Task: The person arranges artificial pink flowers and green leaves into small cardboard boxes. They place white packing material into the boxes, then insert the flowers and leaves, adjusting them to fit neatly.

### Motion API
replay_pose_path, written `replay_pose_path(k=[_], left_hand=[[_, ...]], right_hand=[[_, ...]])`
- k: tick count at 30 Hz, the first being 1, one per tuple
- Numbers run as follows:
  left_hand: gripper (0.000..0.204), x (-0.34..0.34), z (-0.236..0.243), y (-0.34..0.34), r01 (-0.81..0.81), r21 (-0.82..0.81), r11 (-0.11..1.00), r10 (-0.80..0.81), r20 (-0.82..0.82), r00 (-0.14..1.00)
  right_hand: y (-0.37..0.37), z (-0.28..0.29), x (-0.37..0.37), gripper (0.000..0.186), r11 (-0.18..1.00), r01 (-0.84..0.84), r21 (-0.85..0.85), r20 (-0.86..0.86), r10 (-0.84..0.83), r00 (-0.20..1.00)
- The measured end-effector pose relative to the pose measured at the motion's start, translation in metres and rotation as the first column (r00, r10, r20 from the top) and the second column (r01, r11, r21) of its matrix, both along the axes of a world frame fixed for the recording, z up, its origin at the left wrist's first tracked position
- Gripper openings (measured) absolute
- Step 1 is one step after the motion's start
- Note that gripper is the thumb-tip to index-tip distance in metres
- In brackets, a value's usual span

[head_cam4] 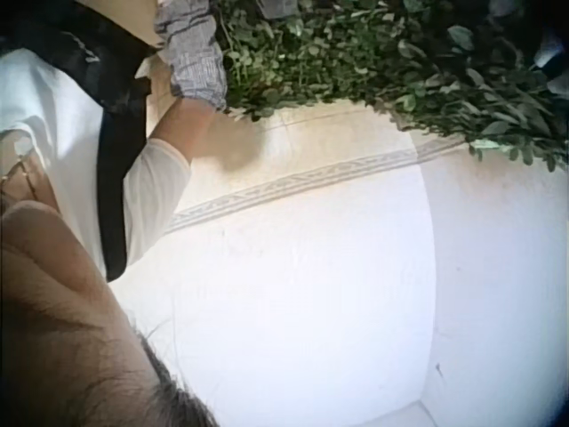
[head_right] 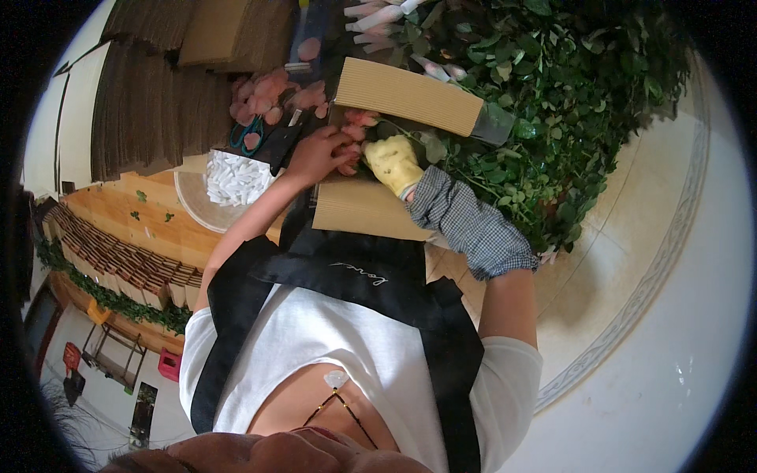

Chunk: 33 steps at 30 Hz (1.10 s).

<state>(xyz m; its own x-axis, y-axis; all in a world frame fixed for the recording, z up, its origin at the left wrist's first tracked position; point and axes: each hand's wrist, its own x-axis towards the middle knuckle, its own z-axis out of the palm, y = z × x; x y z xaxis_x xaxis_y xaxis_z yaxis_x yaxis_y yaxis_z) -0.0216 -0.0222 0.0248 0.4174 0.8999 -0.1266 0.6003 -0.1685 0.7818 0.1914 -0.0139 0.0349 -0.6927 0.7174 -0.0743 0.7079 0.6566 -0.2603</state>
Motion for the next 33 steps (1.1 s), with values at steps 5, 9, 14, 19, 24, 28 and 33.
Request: replay_pose_path(k=[5, 9, 14, 19, 24, 28, 33], left_hand=[[0.014, 0.001, 0.001, 0.004, 0.020, -0.036, 0.999, -0.016, 0.124, 0.992], [0.012, -0.004, 0.002, -0.003, 0.113, -0.035, 0.993, -0.103, 0.207, 0.973], [0.011, -0.045, -0.004, -0.010, -0.218, -0.266, 0.939, 0.292, 0.280, 0.914], [0.018, -0.079, 0.008, -0.019, -0.535, -0.072, 0.842, 0.516, -0.184, 0.837], [0.018, -0.075, 0.009, -0.019, -0.426, -0.033, 0.904, 0.422, -0.098, 0.902], [0.019, -0.053, 0.002, -0.017, -0.338, -0.103, 0.935, 0.333, -0.066, 0.941], [0.022, -0.029, -0.026, -0.023, -0.242, -0.377, 0.894, 0.299, 0.097, 0.949]], right_hand=[[0.001, 0.011, -0.003, 0.012, 0.990, 0.044, -0.130, 0.020, -0.042, 0.999], [0.002, 0.012, 0.001, 0.013, 0.989, 0.062, -0.134, -0.026, -0.066, 0.997], [0.001, 0.008, 0.004, 0.016, 0.983, 0.097, -0.158, -0.066, -0.109, 0.992], [0.003, 0.010, 0.002, 0.017, 0.979, 0.072, -0.190, -0.032, -0.080, 0.996], [0.002, 0.020, -0.009, 0.021, 0.958, 0.074, -0.277, 0.134, -0.037, 0.990], [-0.002, 0.028, -0.007, 0.018, 0.973, 0.019, -0.231, 0.147, 0.015, 0.989], [-0.007, 0.014, -0.011, 0.014, 0.985, 0.027, -0.173, 0.214, 0.011, 0.977]])
